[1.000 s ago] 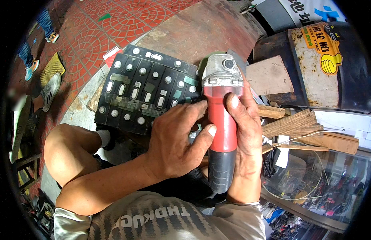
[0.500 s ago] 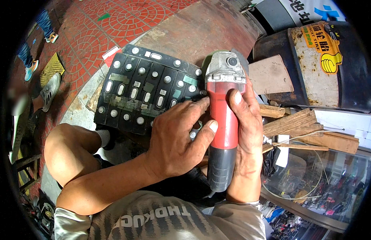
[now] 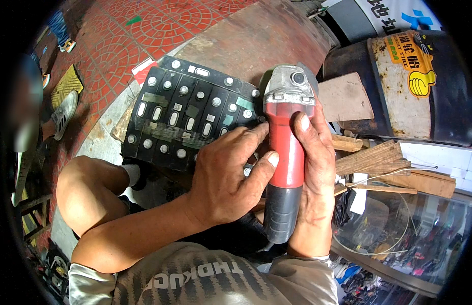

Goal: The person uses an angle grinder to grind down the metal surfaces on top of a battery pack and then touches the surfaces by hand.

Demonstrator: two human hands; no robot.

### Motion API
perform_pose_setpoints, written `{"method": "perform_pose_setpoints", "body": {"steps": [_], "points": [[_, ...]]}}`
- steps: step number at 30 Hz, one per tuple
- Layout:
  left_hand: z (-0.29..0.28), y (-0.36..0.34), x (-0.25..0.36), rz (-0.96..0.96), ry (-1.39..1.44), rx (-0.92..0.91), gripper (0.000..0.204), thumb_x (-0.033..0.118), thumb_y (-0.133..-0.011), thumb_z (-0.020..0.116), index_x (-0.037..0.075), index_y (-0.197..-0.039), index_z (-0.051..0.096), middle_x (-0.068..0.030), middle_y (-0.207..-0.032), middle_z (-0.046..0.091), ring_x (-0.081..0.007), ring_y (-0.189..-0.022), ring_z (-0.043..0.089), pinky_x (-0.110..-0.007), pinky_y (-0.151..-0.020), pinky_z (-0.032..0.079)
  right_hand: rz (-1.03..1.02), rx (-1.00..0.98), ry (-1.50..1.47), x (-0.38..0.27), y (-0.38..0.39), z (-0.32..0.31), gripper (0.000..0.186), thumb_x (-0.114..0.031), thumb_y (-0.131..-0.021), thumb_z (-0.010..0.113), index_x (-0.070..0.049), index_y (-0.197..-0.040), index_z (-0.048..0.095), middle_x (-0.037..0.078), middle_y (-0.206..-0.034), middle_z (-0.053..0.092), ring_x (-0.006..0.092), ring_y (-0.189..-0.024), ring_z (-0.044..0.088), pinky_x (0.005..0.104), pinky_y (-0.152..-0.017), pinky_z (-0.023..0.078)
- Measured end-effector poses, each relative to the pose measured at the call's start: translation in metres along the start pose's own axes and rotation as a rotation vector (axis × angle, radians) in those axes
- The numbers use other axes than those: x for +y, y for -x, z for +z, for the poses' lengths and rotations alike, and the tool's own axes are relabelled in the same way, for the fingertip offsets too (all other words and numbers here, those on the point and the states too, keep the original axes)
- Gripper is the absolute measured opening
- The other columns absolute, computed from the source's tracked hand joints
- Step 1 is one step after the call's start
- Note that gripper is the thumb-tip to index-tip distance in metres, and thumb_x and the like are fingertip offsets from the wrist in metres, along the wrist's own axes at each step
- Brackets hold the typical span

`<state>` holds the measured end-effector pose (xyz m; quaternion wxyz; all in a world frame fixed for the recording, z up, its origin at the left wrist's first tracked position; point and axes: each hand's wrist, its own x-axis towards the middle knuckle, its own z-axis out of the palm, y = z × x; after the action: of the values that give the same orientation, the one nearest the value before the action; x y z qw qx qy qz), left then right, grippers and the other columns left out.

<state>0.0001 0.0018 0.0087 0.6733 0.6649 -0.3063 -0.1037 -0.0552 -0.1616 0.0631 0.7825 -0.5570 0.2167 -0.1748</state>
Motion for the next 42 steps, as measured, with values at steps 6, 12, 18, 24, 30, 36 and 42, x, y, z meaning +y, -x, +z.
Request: {"method": "perform_pose_setpoints", "body": {"steps": [6, 12, 18, 24, 30, 36, 42], "points": [[-0.001, 0.000, 0.001, -0.010, -0.004, 0.002, 0.052, 0.025, -0.113, 0.075, -0.015, -0.147, 0.072, -0.0289, -0.110, 0.078, -0.0450, -0.097, 0.081, -0.053, -0.088, 0.064, 0.006, -0.013, 0.007, -0.001, -0.001, 0.001, 0.081, -0.026, -0.112, 0.086, 0.003, -0.179, 0.049, 0.022, -0.159, 0.072, 0.0300, -0.141, 0.076, 0.0429, -0.124, 0.061], [-0.001, 0.000, -0.002, -0.007, 0.009, -0.003, 0.053, 0.024, -0.113, 0.074, -0.015, -0.149, 0.070, -0.0289, -0.112, 0.078, -0.0448, -0.099, 0.081, -0.053, -0.089, 0.064, 0.019, -0.047, 0.007, -0.001, -0.003, -0.001, 0.078, -0.025, -0.113, 0.083, 0.003, -0.178, 0.051, 0.022, -0.158, 0.073, 0.0296, -0.139, 0.076, 0.0427, -0.123, 0.062], [0.000, 0.001, -0.003, 0.011, 0.011, 0.012, 0.052, 0.023, -0.113, 0.073, -0.014, -0.149, 0.070, -0.0281, -0.113, 0.078, -0.0441, -0.099, 0.081, -0.053, -0.090, 0.064, -0.002, -0.035, 0.028, 0.000, -0.003, 0.005, 0.080, -0.026, -0.113, 0.083, 0.003, -0.179, 0.049, 0.023, -0.159, 0.072, 0.0302, -0.142, 0.075, 0.0432, -0.126, 0.059], [-0.001, 0.001, -0.001, 0.005, -0.003, 0.004, 0.052, 0.024, -0.113, 0.074, -0.013, -0.150, 0.071, -0.0271, -0.110, 0.078, -0.0442, -0.098, 0.080, -0.052, -0.088, 0.064, -0.007, -0.021, -0.005, 0.000, -0.001, 0.002, 0.082, -0.026, -0.113, 0.084, 0.003, -0.181, 0.047, 0.023, -0.161, 0.072, 0.0307, -0.143, 0.074, 0.0433, -0.126, 0.059], [0.000, 0.001, 0.000, -0.006, -0.016, -0.004, 0.053, 0.025, -0.114, 0.074, -0.014, -0.150, 0.071, -0.0269, -0.109, 0.078, -0.0436, -0.097, 0.080, -0.051, -0.088, 0.064, -0.006, -0.045, 0.013, 0.000, -0.003, -0.002, 0.081, -0.026, -0.112, 0.084, 0.003, -0.179, 0.049, 0.022, -0.158, 0.073, 0.0304, -0.140, 0.076, 0.0424, -0.124, 0.061], [-0.001, 0.000, -0.001, -0.007, 0.006, -0.006, 0.053, 0.024, -0.114, 0.073, -0.015, -0.150, 0.070, -0.0277, -0.110, 0.077, -0.0432, -0.096, 0.080, -0.051, -0.087, 0.064, 0.005, -0.057, 0.021, 0.000, -0.005, -0.004, 0.080, -0.027, -0.112, 0.085, 0.003, -0.178, 0.050, 0.022, -0.157, 0.073, 0.0302, -0.140, 0.076, 0.0424, -0.124, 0.061], [-0.001, 0.001, -0.001, 0.001, 0.008, 0.000, 0.052, 0.022, -0.114, 0.073, -0.016, -0.149, 0.070, -0.0282, -0.110, 0.077, -0.0436, -0.097, 0.081, -0.052, -0.088, 0.064, 0.004, -0.043, 0.023, 0.000, -0.004, 0.002, 0.082, -0.028, -0.112, 0.086, 0.003, -0.178, 0.050, 0.023, -0.157, 0.073, 0.0307, -0.140, 0.076, 0.0427, -0.123, 0.062]]}}
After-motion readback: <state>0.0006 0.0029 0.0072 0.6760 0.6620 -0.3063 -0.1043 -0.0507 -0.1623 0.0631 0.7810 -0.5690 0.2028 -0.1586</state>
